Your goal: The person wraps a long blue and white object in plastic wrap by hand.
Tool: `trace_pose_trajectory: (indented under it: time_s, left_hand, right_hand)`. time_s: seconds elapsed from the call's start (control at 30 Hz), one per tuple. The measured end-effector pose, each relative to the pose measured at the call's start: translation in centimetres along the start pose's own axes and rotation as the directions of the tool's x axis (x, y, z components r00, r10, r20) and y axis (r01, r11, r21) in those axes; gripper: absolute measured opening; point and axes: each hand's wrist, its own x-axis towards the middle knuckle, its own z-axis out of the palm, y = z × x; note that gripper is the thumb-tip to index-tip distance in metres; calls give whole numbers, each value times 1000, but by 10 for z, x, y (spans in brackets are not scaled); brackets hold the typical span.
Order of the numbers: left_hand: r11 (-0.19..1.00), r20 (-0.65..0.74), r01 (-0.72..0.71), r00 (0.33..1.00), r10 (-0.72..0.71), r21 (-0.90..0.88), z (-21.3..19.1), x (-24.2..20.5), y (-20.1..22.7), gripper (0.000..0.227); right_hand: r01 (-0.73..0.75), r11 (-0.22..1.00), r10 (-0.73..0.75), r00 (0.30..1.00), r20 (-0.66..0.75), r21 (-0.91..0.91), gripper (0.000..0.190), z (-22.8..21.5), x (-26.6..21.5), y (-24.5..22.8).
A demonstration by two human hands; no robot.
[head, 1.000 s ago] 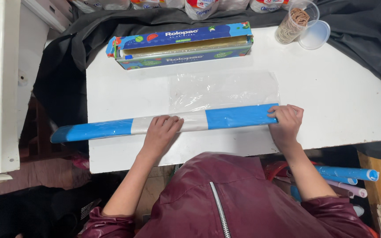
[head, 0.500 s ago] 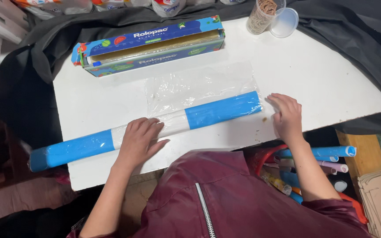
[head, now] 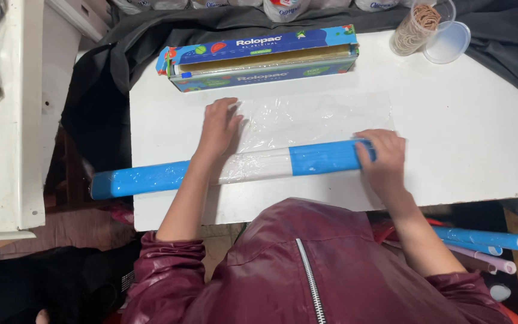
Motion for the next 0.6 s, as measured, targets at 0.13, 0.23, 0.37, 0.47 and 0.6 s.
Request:
trace_pose_trajectory:
  time_s: [0.13, 0.23, 0.37, 0.47, 0.6]
  left_hand:
    - [992, 88, 53, 994, -63, 110, 29, 29, 4, 43]
    - [965, 59, 17, 998, -33, 262, 48, 46, 6, 47]
    - [966, 112, 11, 993, -41, 257, 48, 46, 22, 13]
    - [992, 172, 29, 985, -7, -125, 30, 41, 37, 17]
    - [718, 212, 77, 972, 99, -692, 17, 40, 39, 13]
  right_hand:
    - [116, 979, -128, 990, 63, 169, 14, 47, 2, -53]
    - [208, 955, -233, 967, 105, 210, 17, 65, 1, -62]
    - [135, 970, -178, 961, 212, 204, 21, 61, 2, -64]
    - [93, 971, -148, 957, 248, 220, 22, 58, 6, -61]
    - [38, 962, -114, 956, 270, 272, 22, 65, 6, -54]
